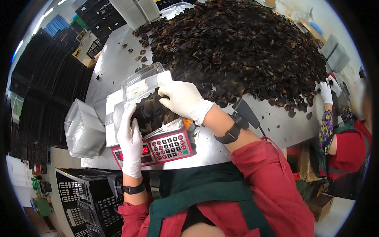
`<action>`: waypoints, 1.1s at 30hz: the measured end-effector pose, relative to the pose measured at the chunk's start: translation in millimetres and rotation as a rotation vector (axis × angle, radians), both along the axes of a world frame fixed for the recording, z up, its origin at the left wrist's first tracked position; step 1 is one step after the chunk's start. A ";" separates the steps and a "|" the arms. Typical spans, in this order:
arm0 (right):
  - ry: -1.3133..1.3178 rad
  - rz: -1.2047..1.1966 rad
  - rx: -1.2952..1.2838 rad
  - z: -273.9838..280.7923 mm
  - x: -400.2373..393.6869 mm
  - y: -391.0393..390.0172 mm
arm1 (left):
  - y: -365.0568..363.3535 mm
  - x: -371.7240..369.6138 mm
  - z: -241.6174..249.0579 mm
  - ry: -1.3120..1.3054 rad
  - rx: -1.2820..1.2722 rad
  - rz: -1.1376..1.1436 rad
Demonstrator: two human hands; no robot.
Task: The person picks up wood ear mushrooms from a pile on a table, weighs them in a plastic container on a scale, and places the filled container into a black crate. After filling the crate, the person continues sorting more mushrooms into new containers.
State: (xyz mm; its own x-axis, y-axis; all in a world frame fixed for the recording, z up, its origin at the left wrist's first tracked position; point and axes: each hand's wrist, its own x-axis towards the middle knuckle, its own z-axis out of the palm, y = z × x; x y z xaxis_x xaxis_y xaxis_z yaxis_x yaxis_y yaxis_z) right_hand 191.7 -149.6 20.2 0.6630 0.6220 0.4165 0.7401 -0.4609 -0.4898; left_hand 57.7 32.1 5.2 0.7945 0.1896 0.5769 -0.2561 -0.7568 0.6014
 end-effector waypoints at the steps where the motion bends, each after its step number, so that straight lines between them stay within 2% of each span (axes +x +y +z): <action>1: 0.002 -0.007 -0.002 5.3 -0.7 -2.4 | -0.3 -1.1 4.2 -0.007 0.000 -0.006; 5: 0.027 -0.034 0.033 32.4 -6.5 -9.1 | -0.2 -1.3 9.4 0.048 -0.059 0.023; 8: -0.028 -0.021 0.091 27.9 -3.1 -0.7 | -4.4 1.2 12.6 0.036 -0.291 0.066; 9: -0.048 0.008 0.117 25.1 -2.7 4.8 | -3.6 2.1 12.7 0.039 -0.293 0.064; 12: -0.162 0.109 -0.025 17.1 -5.3 21.0 | -0.6 3.5 14.1 0.061 -0.218 0.065; 14: -0.168 0.147 -0.066 10.8 -3.7 23.0 | -0.4 2.4 15.5 0.093 -0.078 0.044; 18: 0.103 0.178 0.141 17.4 -0.3 9.6 | -1.4 -6.0 17.1 0.119 -0.159 0.044; 20: 0.271 0.192 0.314 16.3 1.5 4.5 | -0.9 -8.7 20.0 0.123 -0.080 0.075; 21: 0.269 0.191 0.313 18.6 0.0 1.1 | 0.1 -9.4 19.3 0.122 -0.080 0.073; 23: 0.561 0.177 0.410 24.7 -4.9 -8.8 | 3.0 -11.1 17.7 0.088 0.016 0.105; 24: 0.439 0.167 0.446 21.8 -4.5 -15.9 | 3.6 -13.2 20.7 0.088 0.017 0.103; 25: 0.413 0.123 0.436 22.5 -6.6 -26.6 | 3.6 -16.2 25.8 0.090 0.011 0.127; 27: 0.583 0.018 0.443 28.7 -17.2 -58.8 | 8.2 -20.5 26.8 0.096 0.002 0.148; 29: 0.526 -0.154 0.354 26.7 -26.8 -102.3 | 18.5 -23.0 21.4 0.062 -0.065 0.160; 31: 0.597 -0.315 0.370 20.1 -43.0 -151.3 | 18.5 -22.6 20.9 -0.011 -0.150 0.180; 33: 0.592 -0.498 0.211 16.4 -63.6 -208.6 | 22.4 -23.5 20.0 -0.042 -0.248 0.209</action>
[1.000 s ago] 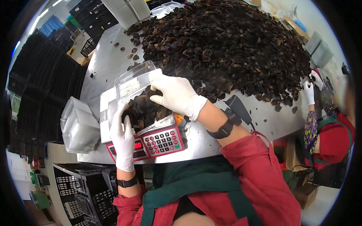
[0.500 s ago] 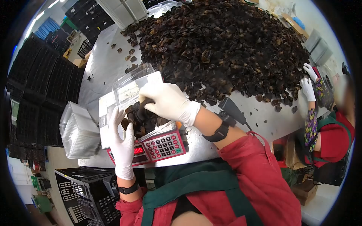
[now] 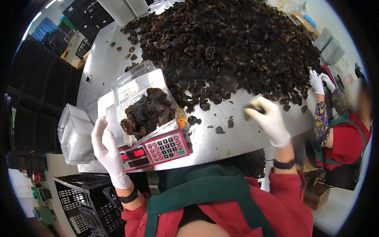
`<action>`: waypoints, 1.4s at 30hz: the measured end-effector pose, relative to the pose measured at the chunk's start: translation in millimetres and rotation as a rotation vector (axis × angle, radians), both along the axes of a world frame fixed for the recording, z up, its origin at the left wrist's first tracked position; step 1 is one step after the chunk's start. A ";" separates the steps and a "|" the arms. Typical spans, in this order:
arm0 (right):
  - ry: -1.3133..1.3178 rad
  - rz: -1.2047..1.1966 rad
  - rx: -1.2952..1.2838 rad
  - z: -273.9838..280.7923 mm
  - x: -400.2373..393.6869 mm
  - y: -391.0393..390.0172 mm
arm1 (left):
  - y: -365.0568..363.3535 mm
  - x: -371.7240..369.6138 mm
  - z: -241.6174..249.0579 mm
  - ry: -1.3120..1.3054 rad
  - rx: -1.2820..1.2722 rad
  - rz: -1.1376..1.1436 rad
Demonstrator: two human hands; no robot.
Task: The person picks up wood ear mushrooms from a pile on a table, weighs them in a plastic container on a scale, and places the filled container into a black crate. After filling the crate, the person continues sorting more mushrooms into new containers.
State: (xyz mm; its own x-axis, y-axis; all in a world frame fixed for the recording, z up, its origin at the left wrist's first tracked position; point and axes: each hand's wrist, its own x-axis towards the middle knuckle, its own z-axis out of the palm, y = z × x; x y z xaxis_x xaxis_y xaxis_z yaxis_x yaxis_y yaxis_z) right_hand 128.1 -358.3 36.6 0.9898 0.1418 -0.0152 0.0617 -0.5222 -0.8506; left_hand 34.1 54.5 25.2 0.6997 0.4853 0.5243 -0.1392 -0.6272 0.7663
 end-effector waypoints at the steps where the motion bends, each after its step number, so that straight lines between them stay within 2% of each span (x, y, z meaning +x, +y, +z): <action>1: 0.012 -0.037 -0.085 -8.6 -11.6 -32.6 | 2.2 -1.0 1.0 -0.003 -0.062 0.015; 4: 0.134 -0.003 -0.387 -22.3 -55.1 -112.2 | 7.1 0.5 9.5 -0.079 -0.125 0.073; 7: 0.257 -0.016 -0.394 -25.0 -88.1 -134.5 | 16.8 -3.1 16.8 -0.107 -0.045 0.137; 9: 0.186 -0.222 -0.300 -31.9 -89.9 -138.2 | 18.9 -5.7 22.5 -0.163 -0.055 0.166; 10: 0.193 -0.211 -0.297 -28.3 -84.8 -128.8 | 20.0 -9.0 25.8 -0.155 -0.050 0.175; 12: 0.267 -0.169 0.116 -15.9 -65.4 -99.2 | 23.7 -13.7 30.9 -0.202 -0.048 0.189; 13: 0.225 -0.039 0.242 -24.5 -56.2 -93.3 | 25.6 -15.7 31.0 -0.212 -0.030 0.194; 14: 0.320 0.006 0.406 -31.6 -43.2 -86.1 | 25.3 -17.3 31.0 -0.210 -0.027 0.199; 18: 0.418 0.142 0.832 -44.6 7.3 -34.9 | 15.8 -16.0 24.4 -0.105 -0.043 0.178; 20: 0.454 -0.009 1.073 -27.9 35.1 46.3 | 12.5 -14.4 13.5 0.049 0.176 0.054; 22: 0.436 0.193 1.158 -28.2 57.0 85.1 | -1.3 -8.2 13.1 0.079 0.352 -0.025; 25: 0.257 0.285 0.942 3.1 63.5 150.9 | -16.7 -1.1 4.9 0.150 0.448 -0.118; 27: 0.112 0.323 0.812 14.1 61.3 188.9 | -25.3 -0.6 -1.7 0.225 0.484 -0.086; 30: -0.200 0.442 0.570 -0.2 62.3 228.2 | -28.1 -0.2 -7.5 0.223 0.513 -0.090; 34: -0.470 0.601 0.270 -12.4 61.2 237.5 | -26.0 -1.6 -9.2 0.228 0.547 -0.110; 36: -0.432 0.637 0.244 -9.5 61.2 230.6 | -24.9 -1.8 -4.9 0.232 0.485 -0.132; 38: -0.170 0.640 0.454 -0.7 61.6 225.5 | -20.4 0.5 -3.5 0.208 0.445 -0.130; 39: -0.115 0.670 0.474 2.8 66.1 220.9 | -18.7 2.5 -3.0 0.181 0.409 -0.133; 40: -0.124 0.648 0.508 0.6 69.0 220.3 | -17.7 4.6 -2.8 0.184 0.406 -0.131; 42: -0.099 0.602 0.514 4.7 70.3 215.7 | -16.3 10.6 -2.1 0.163 0.218 -0.073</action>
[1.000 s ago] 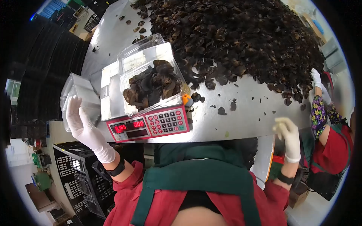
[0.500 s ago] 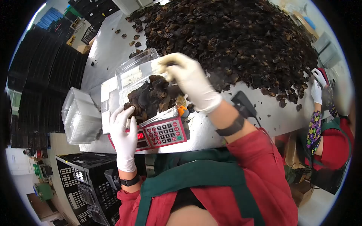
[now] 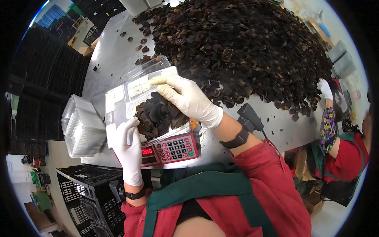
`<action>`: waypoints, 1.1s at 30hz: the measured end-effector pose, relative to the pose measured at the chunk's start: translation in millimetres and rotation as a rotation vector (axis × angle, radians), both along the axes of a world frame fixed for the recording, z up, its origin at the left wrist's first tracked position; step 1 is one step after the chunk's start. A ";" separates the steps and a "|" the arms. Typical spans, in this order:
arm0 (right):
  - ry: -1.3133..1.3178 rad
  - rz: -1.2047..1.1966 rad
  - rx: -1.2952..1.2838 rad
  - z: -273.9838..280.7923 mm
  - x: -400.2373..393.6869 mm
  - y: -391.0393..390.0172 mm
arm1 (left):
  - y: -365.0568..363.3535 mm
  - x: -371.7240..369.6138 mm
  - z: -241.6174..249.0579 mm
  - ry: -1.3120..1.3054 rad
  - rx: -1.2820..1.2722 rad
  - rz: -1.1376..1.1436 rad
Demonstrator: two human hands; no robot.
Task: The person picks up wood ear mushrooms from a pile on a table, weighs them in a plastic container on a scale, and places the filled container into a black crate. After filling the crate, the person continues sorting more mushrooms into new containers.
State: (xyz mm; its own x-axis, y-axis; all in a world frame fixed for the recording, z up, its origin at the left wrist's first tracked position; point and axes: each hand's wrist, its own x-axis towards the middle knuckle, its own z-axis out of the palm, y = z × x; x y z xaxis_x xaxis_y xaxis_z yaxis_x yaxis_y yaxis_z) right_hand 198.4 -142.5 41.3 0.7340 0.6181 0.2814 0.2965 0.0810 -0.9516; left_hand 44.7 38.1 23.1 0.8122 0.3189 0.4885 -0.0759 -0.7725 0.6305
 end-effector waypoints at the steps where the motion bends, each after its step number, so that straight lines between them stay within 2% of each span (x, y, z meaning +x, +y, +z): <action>1: 0.004 0.003 0.000 -2.7 0.6 0.5 | -1.9 3.5 0.8 -0.046 -0.027 0.032; 3: -0.005 -0.045 0.114 -9.6 1.9 1.8 | 0.4 8.2 2.9 -0.041 0.000 0.048; 11: -0.047 -0.113 0.063 -11.7 -1.2 -8.8 | 1.1 18.0 6.7 0.021 -0.031 0.069; 13: -0.042 -0.131 0.068 -12.1 -4.6 -13.4 | -0.5 20.1 9.1 0.029 0.172 0.104; 14: -0.047 -0.147 0.070 -11.9 -6.5 -16.3 | 0.7 21.4 9.9 0.029 0.175 0.099; 16: -0.052 -0.168 0.074 -13.2 -10.0 -24.7 | 6.3 23.4 10.8 0.121 0.376 0.133; 20: -0.146 -0.233 -0.015 -22.4 -18.8 -48.5 | 9.3 22.2 6.0 0.171 0.364 0.123; 23: -0.048 -0.280 -0.029 -32.9 -26.0 -69.0 | 5.0 19.5 7.7 0.195 0.259 0.118; 25: -0.014 -0.303 -0.015 -40.5 -29.8 -79.5 | 3.8 17.6 6.0 0.102 0.101 0.129; 30: 0.089 -0.336 0.000 -52.6 -34.5 -100.9 | 13.8 16.1 14.2 0.093 0.043 0.104; 33: 0.128 -0.341 -0.003 -50.5 -37.9 -108.0 | 18.2 20.0 14.2 0.077 -0.229 0.077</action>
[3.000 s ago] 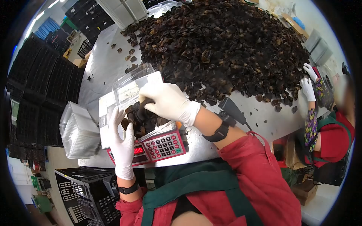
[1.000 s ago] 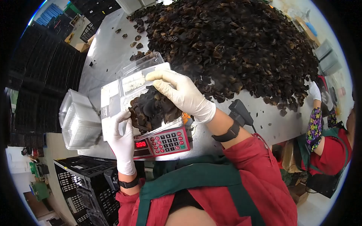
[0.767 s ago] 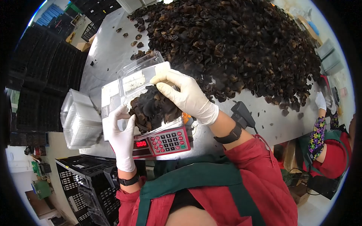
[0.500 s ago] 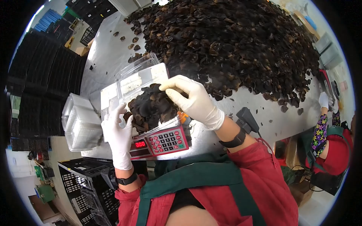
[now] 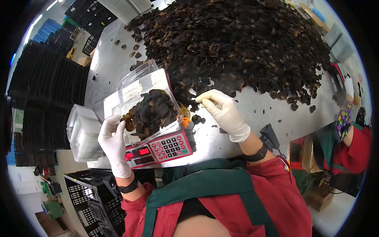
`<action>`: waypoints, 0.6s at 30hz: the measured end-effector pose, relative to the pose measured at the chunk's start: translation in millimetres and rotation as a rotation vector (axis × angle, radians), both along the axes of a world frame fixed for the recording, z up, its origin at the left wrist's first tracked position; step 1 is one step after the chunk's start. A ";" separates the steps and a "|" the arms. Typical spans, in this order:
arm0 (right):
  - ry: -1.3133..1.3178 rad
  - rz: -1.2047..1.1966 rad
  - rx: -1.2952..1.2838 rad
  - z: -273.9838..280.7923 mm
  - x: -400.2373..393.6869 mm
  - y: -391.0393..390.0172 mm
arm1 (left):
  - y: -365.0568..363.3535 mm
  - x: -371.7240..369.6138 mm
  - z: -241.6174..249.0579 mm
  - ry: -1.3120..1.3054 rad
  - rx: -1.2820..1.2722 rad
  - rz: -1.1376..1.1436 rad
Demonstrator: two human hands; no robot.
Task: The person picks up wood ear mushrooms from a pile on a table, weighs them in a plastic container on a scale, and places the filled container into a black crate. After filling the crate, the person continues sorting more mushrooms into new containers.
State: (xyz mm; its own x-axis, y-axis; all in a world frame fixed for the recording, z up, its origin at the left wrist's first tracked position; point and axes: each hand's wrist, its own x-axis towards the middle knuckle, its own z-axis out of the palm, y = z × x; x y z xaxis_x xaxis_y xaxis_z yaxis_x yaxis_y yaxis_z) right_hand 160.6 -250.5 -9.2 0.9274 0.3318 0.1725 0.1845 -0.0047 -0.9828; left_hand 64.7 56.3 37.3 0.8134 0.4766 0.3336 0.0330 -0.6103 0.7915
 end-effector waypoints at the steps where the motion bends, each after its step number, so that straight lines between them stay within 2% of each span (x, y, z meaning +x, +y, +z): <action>1: -0.003 -0.009 0.001 0.5 -1.2 -1.9 | 0.8 2.1 -3.4 -0.003 0.001 -0.009; 3: 0.005 0.002 -0.023 1.0 -3.1 -3.1 | 0.5 5.9 -8.1 0.084 -0.042 -0.046; 4: -0.027 -0.003 -0.027 -0.5 -3.5 -3.1 | -5.2 6.8 -7.8 0.077 0.063 -0.001; 5: -0.027 -0.006 -0.026 -0.5 -3.7 -3.7 | -6.7 8.0 -7.9 0.076 0.064 -0.004; 7: -0.044 0.003 -0.070 -0.8 -4.8 -4.2 | -9.4 8.5 -8.7 0.019 0.672 -0.084; 8: -0.043 0.010 -0.070 -1.4 -4.9 -3.1 | -11.7 9.6 -5.5 -0.001 0.727 -0.077; 11: -0.020 0.002 0.000 -0.7 -3.3 3.7 | -8.0 5.2 4.0 0.034 0.654 -0.054; 15: -0.252 0.062 -0.106 29.8 15.6 37.3 | -3.5 -0.2 13.5 0.142 0.441 -0.066; 17: -0.380 0.124 -0.129 31.2 33.8 63.8 | -2.0 -4.5 11.9 0.126 0.461 -0.050; 18: -0.544 0.099 -0.212 30.1 41.1 76.7 | -2.7 -6.6 12.6 0.099 0.452 -0.033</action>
